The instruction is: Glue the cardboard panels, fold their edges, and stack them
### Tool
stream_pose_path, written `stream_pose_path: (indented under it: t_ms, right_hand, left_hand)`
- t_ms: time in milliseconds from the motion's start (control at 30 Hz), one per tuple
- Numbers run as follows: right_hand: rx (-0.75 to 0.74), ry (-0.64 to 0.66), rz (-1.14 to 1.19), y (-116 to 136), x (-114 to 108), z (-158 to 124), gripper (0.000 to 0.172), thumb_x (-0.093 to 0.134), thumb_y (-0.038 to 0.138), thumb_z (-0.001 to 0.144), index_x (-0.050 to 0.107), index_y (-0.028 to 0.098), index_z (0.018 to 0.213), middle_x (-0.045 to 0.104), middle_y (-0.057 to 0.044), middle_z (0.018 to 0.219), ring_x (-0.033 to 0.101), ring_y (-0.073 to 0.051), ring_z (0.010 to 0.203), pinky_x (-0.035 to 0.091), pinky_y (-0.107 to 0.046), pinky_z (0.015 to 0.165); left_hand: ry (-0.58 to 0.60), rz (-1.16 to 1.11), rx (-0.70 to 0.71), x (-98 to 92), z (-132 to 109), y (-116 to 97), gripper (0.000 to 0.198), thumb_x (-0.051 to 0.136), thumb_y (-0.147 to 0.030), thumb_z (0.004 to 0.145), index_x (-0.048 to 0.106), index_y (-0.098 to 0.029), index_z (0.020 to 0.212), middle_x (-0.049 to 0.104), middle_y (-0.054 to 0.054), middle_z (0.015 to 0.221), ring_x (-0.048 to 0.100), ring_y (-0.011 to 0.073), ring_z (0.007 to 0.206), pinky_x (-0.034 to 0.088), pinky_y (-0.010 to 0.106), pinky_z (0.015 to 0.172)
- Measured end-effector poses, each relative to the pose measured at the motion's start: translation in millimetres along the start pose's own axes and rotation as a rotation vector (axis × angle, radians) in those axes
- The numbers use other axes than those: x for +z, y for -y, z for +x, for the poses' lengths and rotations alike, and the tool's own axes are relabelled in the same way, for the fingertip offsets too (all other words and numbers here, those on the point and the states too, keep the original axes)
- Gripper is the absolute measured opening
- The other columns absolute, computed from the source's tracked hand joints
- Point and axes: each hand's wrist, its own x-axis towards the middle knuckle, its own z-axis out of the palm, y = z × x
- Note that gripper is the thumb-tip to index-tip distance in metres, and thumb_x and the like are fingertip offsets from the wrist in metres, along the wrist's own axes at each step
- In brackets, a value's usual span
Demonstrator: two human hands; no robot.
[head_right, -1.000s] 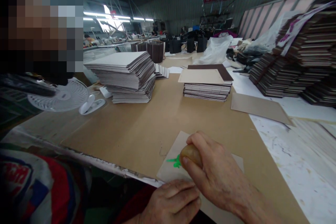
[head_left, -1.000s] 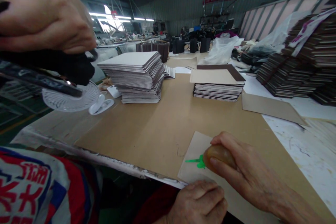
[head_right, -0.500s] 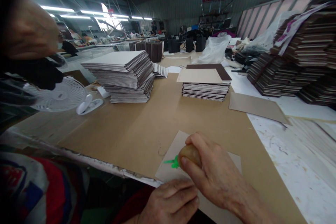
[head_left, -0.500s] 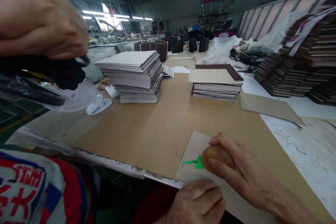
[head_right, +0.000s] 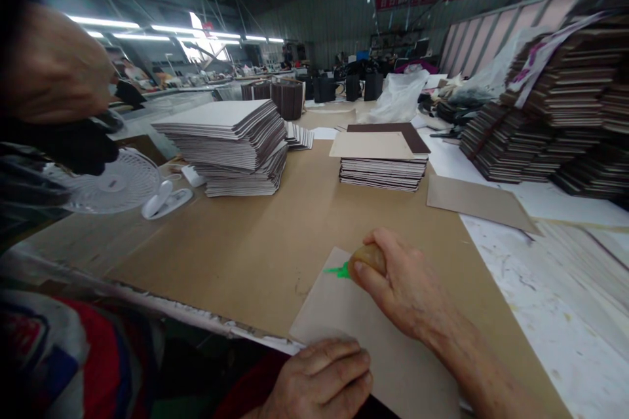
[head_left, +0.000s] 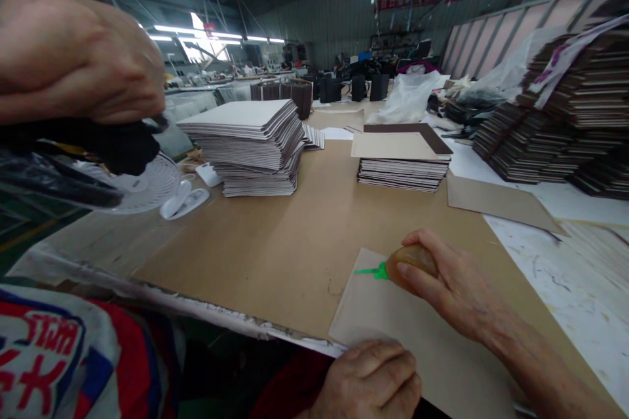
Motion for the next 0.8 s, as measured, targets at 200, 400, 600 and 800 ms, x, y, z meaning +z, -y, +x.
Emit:
stream_pose_path:
  t_ms: [200,400,600,800]
  right_hand:
    - [0.002,-0.071,-0.044,-11.4,-0.5,9.0,0.021,0.05,0.043,0.087,0.051,0.024,0.098,0.061,-0.002,0.082,0.056,-0.023,0.075,0.036,-0.033,0.066]
    - [0.015,-0.129,-0.077,-18.3,-0.5,14.0,0.023,0.05,0.044,0.087,0.051,0.024,0.098,0.061,-0.003,0.085,0.056,-0.023,0.076,0.037,-0.033,0.066]
    - [0.008,-0.134,-0.064,-19.5,-1.8,14.5,0.022,0.05,0.042,0.086,0.052,0.023,0.097,0.061,-0.004,0.086,0.056,-0.023,0.077,0.037,-0.033,0.066]
    - [0.003,-0.044,-0.032,-12.4,-4.9,9.5,0.018,0.051,0.04,0.087,0.051,0.024,0.096,0.06,0.0,0.079,0.056,-0.021,0.073,0.034,-0.032,0.063]
  left_hand:
    - [0.039,0.019,0.041,-3.4,4.8,0.3,0.016,0.056,-0.012,0.087,0.069,-0.015,0.08,0.075,-0.001,0.081,0.069,0.0115,0.079,0.058,0.021,0.078]
    - [-0.015,0.019,0.04,-1.0,5.0,1.6,0.016,0.056,-0.011,0.086,0.069,-0.016,0.078,0.074,-0.002,0.076,0.07,0.0108,0.071,0.059,0.02,0.073]
    - [-0.022,0.022,0.045,-1.0,6.3,1.8,0.019,0.054,-0.011,0.088,0.069,-0.016,0.077,0.074,-0.002,0.074,0.07,0.0103,0.067,0.059,0.019,0.068]
    - [-0.042,0.011,0.011,4.8,3.2,0.2,0.02,0.055,-0.009,0.086,0.07,-0.018,0.076,0.073,-0.001,0.071,0.069,0.0104,0.066,0.059,0.018,0.069]
